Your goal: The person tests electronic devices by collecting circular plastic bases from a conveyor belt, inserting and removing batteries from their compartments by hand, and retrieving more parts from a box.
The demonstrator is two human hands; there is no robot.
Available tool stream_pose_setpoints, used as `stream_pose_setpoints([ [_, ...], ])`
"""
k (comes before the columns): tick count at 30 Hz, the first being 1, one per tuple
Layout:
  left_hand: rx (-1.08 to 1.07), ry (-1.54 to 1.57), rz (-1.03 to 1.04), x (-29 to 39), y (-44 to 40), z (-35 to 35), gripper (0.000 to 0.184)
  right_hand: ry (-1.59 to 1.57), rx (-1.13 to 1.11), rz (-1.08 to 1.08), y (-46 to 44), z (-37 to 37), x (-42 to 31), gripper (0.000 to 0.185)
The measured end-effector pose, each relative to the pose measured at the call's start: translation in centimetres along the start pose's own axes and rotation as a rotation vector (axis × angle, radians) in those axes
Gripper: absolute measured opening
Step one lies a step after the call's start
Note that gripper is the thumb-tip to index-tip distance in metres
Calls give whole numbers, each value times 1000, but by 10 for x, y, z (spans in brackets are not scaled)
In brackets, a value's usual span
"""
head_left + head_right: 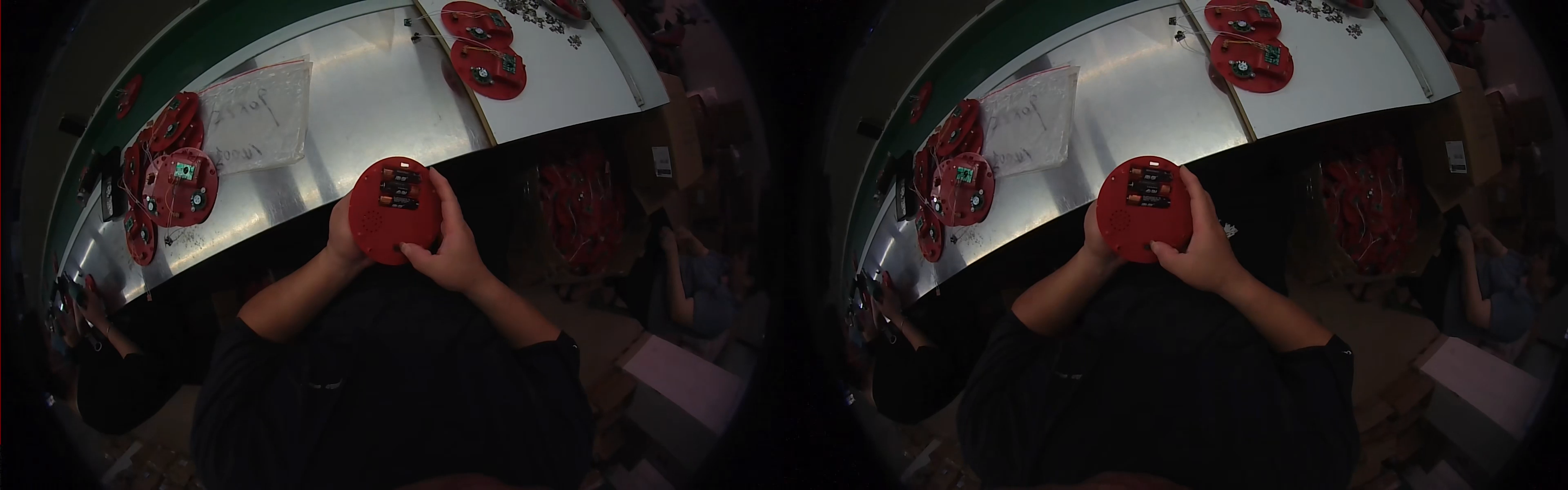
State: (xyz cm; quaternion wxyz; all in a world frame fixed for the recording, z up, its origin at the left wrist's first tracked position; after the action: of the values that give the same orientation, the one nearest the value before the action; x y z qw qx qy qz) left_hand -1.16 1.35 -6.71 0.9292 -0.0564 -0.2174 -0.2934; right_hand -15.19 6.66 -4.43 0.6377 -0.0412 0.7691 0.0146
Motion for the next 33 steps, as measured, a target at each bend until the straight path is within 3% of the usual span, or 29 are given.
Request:
stream_pose_setpoints([
  [1, -9, -2, 0, 1, 0, 3, 42, -199, 20, 19, 0, 0, 3, 85],
  [2, 12, -3, -3, 2, 0, 6, 42, -195, 24, 10, -2, -2, 5, 85],
  [4, 28, -6, -3, 5, -3, 7, 42, -545, 183, 140, -6, -8, 11, 66],
  [7, 40, -44, -9, 18, -10, 7, 41, -762, 221, 286, -12, -14, 3, 52],
  [14, -139, -350, 229, 93, -36, 68, 41, -801, 97, 464, -43, -24, -2, 56],
  [16, -244, -748, 348, 116, -43, 85, 43, -994, -129, 486, -55, -23, 1, 59],
  [19, -341, -1040, 434, 140, -45, 112, 46, -1083, -179, 439, -81, -14, -22, 68],
  [20, -352, -1256, 513, 147, -47, 116, 45, -1129, -182, 441, -90, -11, -31, 71],
  [22, -594, -1807, 816, 152, -58, 124, 47, -1205, -236, 402, -111, -6, -37, 76],
  [24, -690, -2006, 660, 127, -72, 103, 48, -1326, -256, 240, -129, 3, -49, 72],
  [26, -668, -2103, 587, 118, -86, 68, 47, -1306, -227, 388, -153, 12, -12, 64],
  [28, -673, -2190, 478, 120, -92, 69, 50, -1338, -228, 349, -164, 12, -11, 64],
  [31, -632, -2144, 562, 124, -95, 71, 46, -1415, -291, 306, -161, 20, -2, 63],
  [33, -618, -2151, 563, 126, -102, 59, 48, -1406, -159, 286, -171, 22, -3, 61],
])
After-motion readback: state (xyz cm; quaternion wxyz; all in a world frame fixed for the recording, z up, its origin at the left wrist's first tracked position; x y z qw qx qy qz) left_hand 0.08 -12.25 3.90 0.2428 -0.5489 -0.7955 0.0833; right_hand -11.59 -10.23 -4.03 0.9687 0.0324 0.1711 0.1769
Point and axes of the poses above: each hand's wrist, its own y-axis away from the middle knuckle, its own z-axis out of the palm, x = y × z, the point moved 2 cm from there along -y, towards the middle knuckle, and after that the axes turned 2 degrees about y, right-handed, at the moved point
